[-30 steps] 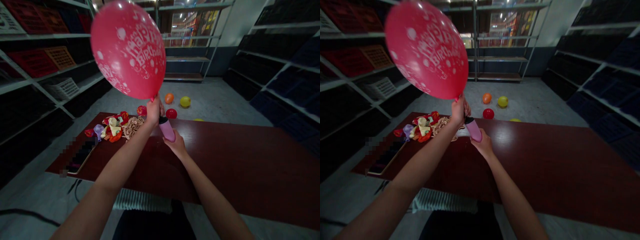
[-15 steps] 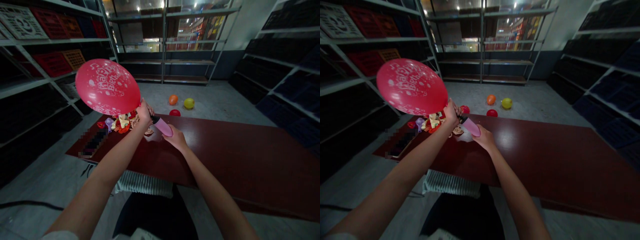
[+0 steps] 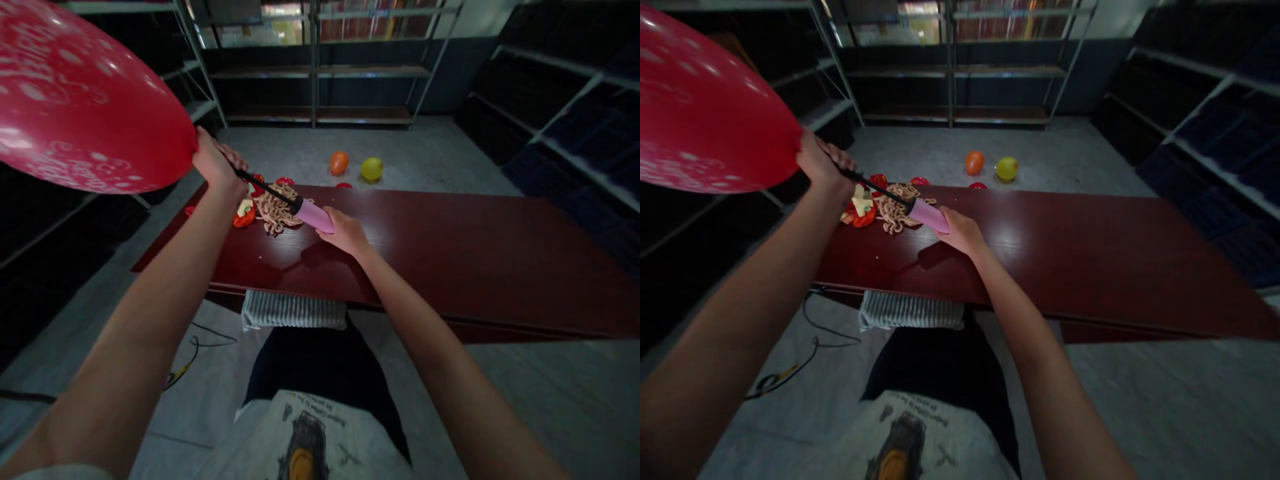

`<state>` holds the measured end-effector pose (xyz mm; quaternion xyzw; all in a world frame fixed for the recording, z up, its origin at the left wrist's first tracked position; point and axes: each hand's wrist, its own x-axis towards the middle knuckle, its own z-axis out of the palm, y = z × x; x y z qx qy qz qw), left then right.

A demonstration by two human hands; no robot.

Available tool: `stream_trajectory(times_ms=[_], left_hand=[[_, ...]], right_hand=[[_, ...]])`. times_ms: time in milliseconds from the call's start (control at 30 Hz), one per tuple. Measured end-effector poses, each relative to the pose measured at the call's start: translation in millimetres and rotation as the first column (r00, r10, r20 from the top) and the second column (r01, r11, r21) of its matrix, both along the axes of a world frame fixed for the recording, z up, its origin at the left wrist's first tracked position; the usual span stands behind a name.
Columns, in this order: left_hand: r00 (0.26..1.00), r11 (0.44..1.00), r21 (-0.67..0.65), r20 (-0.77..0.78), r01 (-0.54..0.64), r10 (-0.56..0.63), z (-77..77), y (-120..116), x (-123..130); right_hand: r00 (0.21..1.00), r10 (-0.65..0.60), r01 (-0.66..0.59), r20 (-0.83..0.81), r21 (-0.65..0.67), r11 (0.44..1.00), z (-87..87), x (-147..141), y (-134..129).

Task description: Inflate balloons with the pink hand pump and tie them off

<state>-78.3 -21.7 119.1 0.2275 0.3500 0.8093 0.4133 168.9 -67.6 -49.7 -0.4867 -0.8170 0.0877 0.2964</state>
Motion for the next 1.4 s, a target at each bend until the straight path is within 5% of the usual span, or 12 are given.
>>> stream_trajectory(times_ms=[167, 333, 500, 700, 800, 1400], left_hand=[[0.983, 0.993, 0.018, -0.136, -0.118, 0.119, 32.7, -4, -2], [0.976, 0.989, 0.067, -0.162, -0.135, 0.144, 39.2, 7, 27], [0.997, 0.992, 0.125, -0.066, -0.019, 0.028, 14.5, 27, 69], [0.995, 0.993, 0.060, -0.012, 0.097, -0.097, -40.9, 35, 135], [0.996, 0.995, 0.038, 0.014, 0.093, -0.093, -60.9, 38, 148], [0.976, 0.995, -0.036, 0.195, -0.093, 0.098, -71.4, 7, 48]], right_hand=[[0.999, -0.014, 0.014, -0.052, 0.008, 1.000, -3.6, 0, 5], [0.990, -0.107, 0.106, -0.093, -0.021, 0.994, -4.2, 8, 9], [0.961, -0.257, 0.253, -0.098, -0.053, 0.966, -0.1, 16, 11], [0.929, -0.358, 0.350, -0.095, -0.091, 0.932, 0.1, 17, 12], [0.908, -0.410, 0.403, -0.089, -0.083, 0.911, -0.1, 18, 12], [0.975, -0.172, 0.158, 0.140, 0.103, 0.982, -1.6, 3, 1]])
